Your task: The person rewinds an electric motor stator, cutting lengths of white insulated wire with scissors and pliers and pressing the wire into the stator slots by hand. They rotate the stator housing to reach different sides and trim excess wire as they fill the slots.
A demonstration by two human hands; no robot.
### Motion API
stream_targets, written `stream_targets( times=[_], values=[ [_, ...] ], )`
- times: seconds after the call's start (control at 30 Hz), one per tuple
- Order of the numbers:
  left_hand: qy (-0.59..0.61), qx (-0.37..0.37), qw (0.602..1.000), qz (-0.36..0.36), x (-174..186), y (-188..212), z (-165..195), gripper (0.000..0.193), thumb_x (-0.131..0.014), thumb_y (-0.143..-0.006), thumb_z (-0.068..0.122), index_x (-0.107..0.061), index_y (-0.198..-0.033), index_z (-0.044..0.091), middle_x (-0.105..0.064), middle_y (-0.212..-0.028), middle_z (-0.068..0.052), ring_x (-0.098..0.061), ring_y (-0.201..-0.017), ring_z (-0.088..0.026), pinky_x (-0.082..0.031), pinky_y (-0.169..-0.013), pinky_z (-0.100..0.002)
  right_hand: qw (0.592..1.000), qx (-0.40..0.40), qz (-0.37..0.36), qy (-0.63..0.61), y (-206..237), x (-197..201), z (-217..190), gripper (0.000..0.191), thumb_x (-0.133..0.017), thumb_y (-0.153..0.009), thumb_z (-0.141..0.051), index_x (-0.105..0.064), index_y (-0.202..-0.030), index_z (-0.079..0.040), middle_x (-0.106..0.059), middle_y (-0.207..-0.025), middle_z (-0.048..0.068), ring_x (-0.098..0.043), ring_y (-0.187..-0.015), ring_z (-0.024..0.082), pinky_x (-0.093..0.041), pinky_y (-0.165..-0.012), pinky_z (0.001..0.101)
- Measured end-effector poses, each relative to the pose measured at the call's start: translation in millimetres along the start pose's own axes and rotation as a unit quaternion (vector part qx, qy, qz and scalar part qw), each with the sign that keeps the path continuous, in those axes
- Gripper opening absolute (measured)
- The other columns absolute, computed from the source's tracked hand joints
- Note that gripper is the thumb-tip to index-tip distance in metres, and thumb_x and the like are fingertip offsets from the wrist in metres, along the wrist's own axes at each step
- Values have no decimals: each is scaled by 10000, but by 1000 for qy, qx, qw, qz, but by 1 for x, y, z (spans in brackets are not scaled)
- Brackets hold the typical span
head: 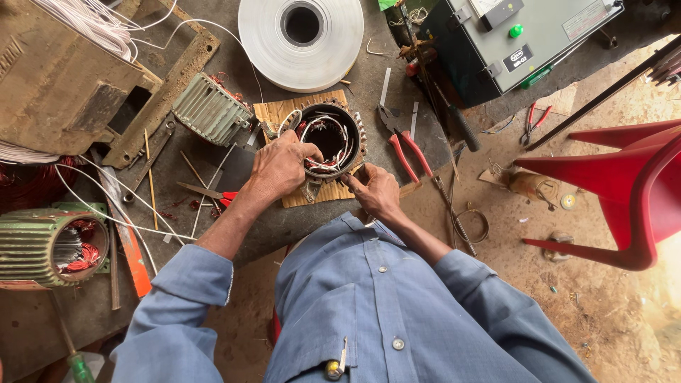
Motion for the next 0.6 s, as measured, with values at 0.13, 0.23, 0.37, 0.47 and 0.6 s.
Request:
stream_targets(
  times=[0.13, 0.23, 0.37, 0.47, 0.6],
  values=[
    [-8, 9, 1000, -21, -3, -2, 3, 323, -619, -893, 116, -807, -1034, 337, -617, -1058, -116, -661, -1024, -329, -516, -896, -476, 1000, -3, -4, 6, 0, 1, -3, 527, -748, -807, -602, -709, -806, -76, -718, -676, 70, -713, -655, 245, -531, -639, 428],
    [-36, 28, 997, -55, -9, -4, 5, 356, -641, -881, 106, -802, -1060, 368, -613, -1098, -123, -661, -1038, -332, -521, -900, -479, 1000, 10, -8, -4, -1, 3, -6, 486, -761, -819, -556, -717, -821, -71, -722, -680, 68, -708, -648, 224, -528, -629, 413],
    [-33, 0, 998, -54, -10, -8, 11, 365, -668, -847, 88, -800, -1046, 363, -619, -1079, -115, -669, -1032, -322, -533, -894, -464, 996, 21, -42, -76, -1, 0, -4, 354, -778, -855, -387, -698, -824, -43, -709, -677, 52, -665, -629, 152, -513, -604, 348],
    [-45, -13, 997, -56, -12, -14, 13, 384, -650, -855, 53, -805, -1031, 357, -622, -1078, -117, -682, -1018, -314, -543, -891, -454, 988, 53, -52, -139, 1, 0, -2, 279, -773, -874, -266, -673, -835, -8, -699, -707, 48, -626, -658, 111, -511, -608, 305],
    [-63, 6, 995, -71, -16, -23, 13, 352, -644, -862, 48, -813, -970, 338, -621, -1073, -118, -681, -1026, -304, -545, -874, -459, 977, 58, -72, -195, 3, -1, -2, 197, -746, -884, -183, -678, -930, -4, -721, -783, 59, -644, -708, 103, -537, -645, 289]
  ],
)
Point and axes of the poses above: each hand's wrist, its own y-axis away from the middle knuckle, its own x-axis out of the back of the hand, z = x × y, the point moved 7 cm from there along -y, towards the middle knuckle
